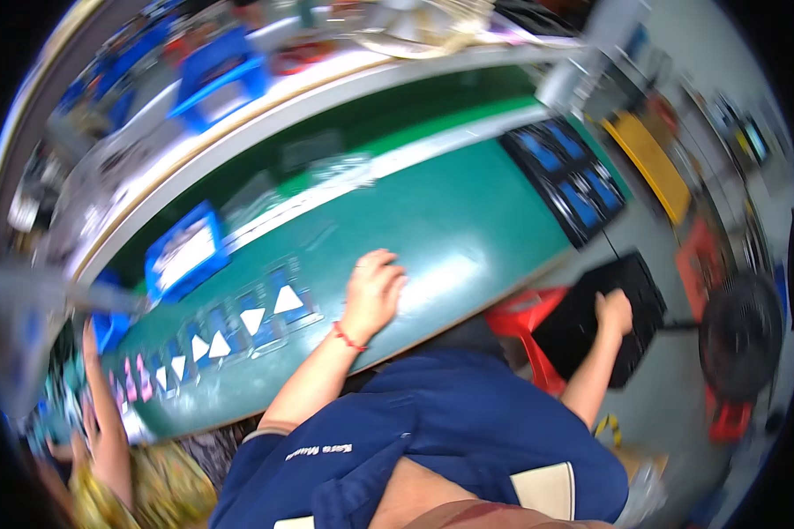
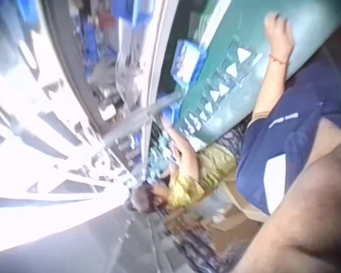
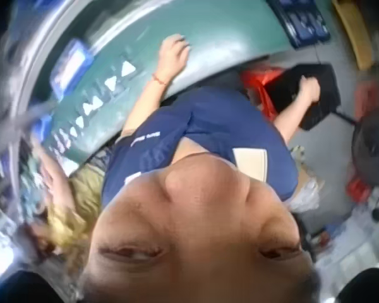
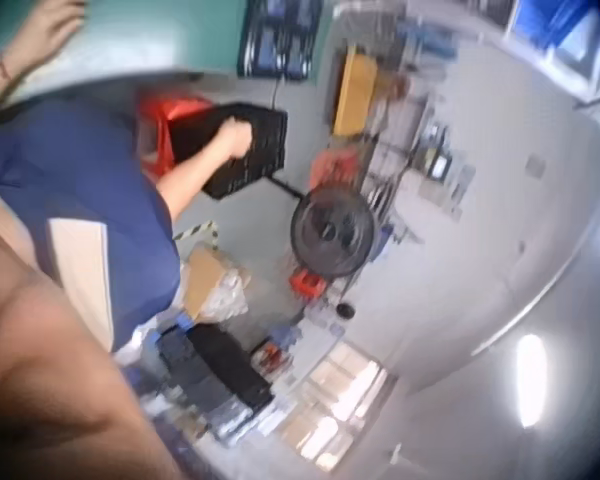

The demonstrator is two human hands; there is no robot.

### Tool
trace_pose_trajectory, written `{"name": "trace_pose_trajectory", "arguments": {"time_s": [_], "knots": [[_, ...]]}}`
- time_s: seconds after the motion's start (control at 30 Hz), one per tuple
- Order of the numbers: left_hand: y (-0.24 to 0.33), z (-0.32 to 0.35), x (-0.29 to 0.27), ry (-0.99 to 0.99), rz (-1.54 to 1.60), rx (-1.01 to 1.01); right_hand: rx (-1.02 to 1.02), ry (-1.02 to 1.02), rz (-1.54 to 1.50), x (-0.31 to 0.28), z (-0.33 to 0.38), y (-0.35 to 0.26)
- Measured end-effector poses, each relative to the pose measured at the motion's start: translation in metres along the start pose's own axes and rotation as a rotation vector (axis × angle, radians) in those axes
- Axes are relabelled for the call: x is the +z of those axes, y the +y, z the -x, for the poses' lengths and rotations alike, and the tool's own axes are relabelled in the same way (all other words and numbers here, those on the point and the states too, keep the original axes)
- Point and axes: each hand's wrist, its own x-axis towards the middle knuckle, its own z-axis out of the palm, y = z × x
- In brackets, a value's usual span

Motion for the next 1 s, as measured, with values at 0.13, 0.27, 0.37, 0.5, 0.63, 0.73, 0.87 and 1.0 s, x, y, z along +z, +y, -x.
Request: {"name": "trace_pose_trajectory", "arguments": {"time_s": [0.13, 0.27, 0.37, 0.5, 0.63, 0.73, 0.87, 1.0], "knots": [[-0.002, 0.004, 0.004, 0.0, 0.05, -0.025, -0.138, 0.36, 0.038, -0.023, 0.025, -0.046], [-0.001, 0.006, 0.0, 0.008, 0.033, -0.078, -0.992, 0.267, -0.756, -0.087, 0.092, -0.156], [0.0, 0.005, -0.007, 0.038, 0.069, -0.117, -1.612, 0.253, -0.962, -0.149, 0.176, -0.242], [-0.003, 0.002, -0.01, 0.054, 0.076, -0.136, -1.959, 0.342, -0.911, -0.215, 0.248, -0.376], [-0.005, 0.003, -0.01, 0.075, 0.047, -0.122, -1.674, 0.281, -0.311, -0.258, 0.308, -0.487], [-0.015, 0.009, 0.001, 0.07, 0.064, -0.076, -1.541, 0.262, -0.201, -0.231, 0.304, -0.56], [-0.014, 0.007, 0.003, 0.059, 0.05, -0.036, -1.51, 0.201, -0.018, -0.216, 0.29, -0.592], [-0.019, 0.009, 0.002, 0.078, 0.039, -0.058, -1.505, 0.107, 0.077, -0.21, 0.294, -0.613]]}}
